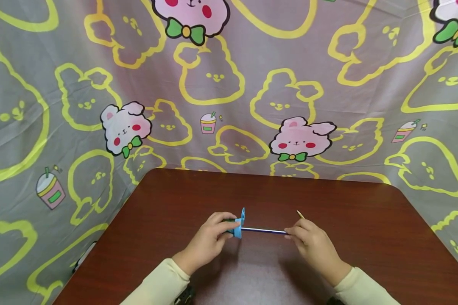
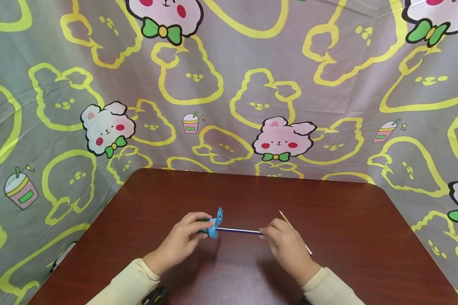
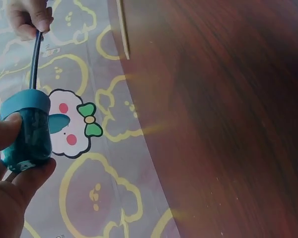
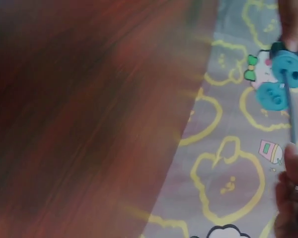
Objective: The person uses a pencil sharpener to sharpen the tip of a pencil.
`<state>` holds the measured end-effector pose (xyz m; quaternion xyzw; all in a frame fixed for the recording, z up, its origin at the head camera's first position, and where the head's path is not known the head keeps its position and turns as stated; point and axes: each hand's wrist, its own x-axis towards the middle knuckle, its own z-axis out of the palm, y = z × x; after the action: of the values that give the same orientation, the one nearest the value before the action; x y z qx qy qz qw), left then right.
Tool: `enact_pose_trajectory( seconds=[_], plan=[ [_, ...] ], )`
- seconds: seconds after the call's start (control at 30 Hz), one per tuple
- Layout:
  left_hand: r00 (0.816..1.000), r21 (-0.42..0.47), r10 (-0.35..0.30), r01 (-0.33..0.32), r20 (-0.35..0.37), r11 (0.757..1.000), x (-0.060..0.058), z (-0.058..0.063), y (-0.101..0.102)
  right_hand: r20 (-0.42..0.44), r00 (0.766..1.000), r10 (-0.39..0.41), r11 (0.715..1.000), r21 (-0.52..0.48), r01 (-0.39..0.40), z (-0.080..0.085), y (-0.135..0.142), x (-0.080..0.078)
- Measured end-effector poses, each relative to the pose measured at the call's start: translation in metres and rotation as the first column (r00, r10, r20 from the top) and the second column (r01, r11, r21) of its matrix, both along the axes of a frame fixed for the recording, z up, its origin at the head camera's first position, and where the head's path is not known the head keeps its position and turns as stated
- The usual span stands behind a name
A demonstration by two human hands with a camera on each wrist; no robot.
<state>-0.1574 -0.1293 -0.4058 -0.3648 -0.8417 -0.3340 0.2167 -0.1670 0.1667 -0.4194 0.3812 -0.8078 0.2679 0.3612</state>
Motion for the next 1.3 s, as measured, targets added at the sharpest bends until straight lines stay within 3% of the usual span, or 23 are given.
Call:
enact_pose_trajectory(
  seconds=[0.03,0.07,0.1,0.17,0.2,0.23,0.27,0.3,0.33,0.47,0.57,0.67,0.83,1.13,1.2,1.23,1.3],
  plan=[
    [0.999,-0.01,-0.006,0.006,-0.032,1.0,-0.001,-0.001,0.0,0.104,0.994,0.014,1.0,-0.001,-0.014,0.001,0.0,0.001],
    [0.998,-0.021,-0.012,0.011,-0.062,1.0,-0.001,-0.001,-0.001,0.233,0.972,0.026,1.0,-0.004,-0.026,0.002,0.001,0.003],
    [0.996,-0.031,-0.018,0.015,-0.088,0.999,-0.001,-0.001,-0.001,0.371,0.928,0.04,0.999,-0.016,-0.037,0.004,0.001,0.003],
    [0.993,-0.05,-0.03,0.024,-0.11,0.998,-0.001,-0.001,-0.001,0.612,0.789,0.056,0.998,-0.038,-0.042,0.009,0.002,0.004],
    [0.993,-0.057,-0.032,0.026,-0.11,0.998,0.0,-0.001,-0.001,0.69,0.722,0.053,0.999,-0.035,-0.04,0.012,0.003,0.003],
    [0.994,-0.069,-0.031,0.024,-0.108,0.997,0.0,-0.001,-0.002,0.741,0.67,0.039,0.999,-0.019,-0.038,0.014,0.003,0.003],
    [0.994,-0.082,-0.028,0.019,-0.102,0.996,0.001,-0.002,-0.002,0.764,0.644,0.026,0.999,-0.002,-0.038,0.016,0.003,0.002],
    [0.995,-0.094,-0.025,0.017,-0.092,0.995,0.002,-0.002,-0.002,0.757,0.653,0.019,0.999,0.014,-0.046,0.017,0.003,0.002],
    [0.996,-0.105,-0.022,0.013,-0.084,0.994,0.002,-0.002,-0.003,0.728,0.686,0.005,0.998,0.04,-0.05,0.017,0.002,0.001],
    [0.998,-0.137,-0.004,-0.005,-0.065,0.991,0.003,-0.002,-0.002,0.508,0.856,-0.099,0.992,0.122,0.043,0.016,-0.002,0.003],
    [0.998,-0.139,0.003,-0.011,-0.064,0.99,0.002,-0.001,0.0,0.375,0.916,-0.144,0.988,0.111,0.11,0.014,-0.005,0.005],
    [0.997,-0.129,0.005,-0.014,-0.071,0.992,0.001,-0.001,0.001,0.236,0.964,-0.125,0.991,0.083,0.108,0.012,-0.006,0.004],
    [0.997,-0.109,0.005,-0.014,-0.081,0.994,0.001,0.001,0.001,0.042,0.995,-0.088,0.994,0.066,0.085,0.007,-0.006,0.0],
    [0.999,-0.086,0.023,-0.025,-0.022,0.996,0.003,0.002,-0.002,-0.189,0.981,-0.038,0.996,0.071,0.053,0.004,-0.005,-0.004],
    [0.999,-0.08,0.014,-0.017,-0.028,0.997,0.003,0.002,-0.003,-0.174,0.985,-0.01,0.998,0.063,0.021,0.004,-0.005,-0.003],
    [0.999,-0.081,0.009,-0.012,-0.041,0.997,0.003,0.003,-0.003,-0.126,0.992,0.006,0.998,0.058,0.002,0.005,-0.005,-0.001],
    [0.997,-0.093,-0.011,0.003,-0.082,0.996,0.003,0.002,-0.004,0.092,0.994,0.052,0.998,0.039,-0.056,0.007,-0.004,0.002]
  ],
)
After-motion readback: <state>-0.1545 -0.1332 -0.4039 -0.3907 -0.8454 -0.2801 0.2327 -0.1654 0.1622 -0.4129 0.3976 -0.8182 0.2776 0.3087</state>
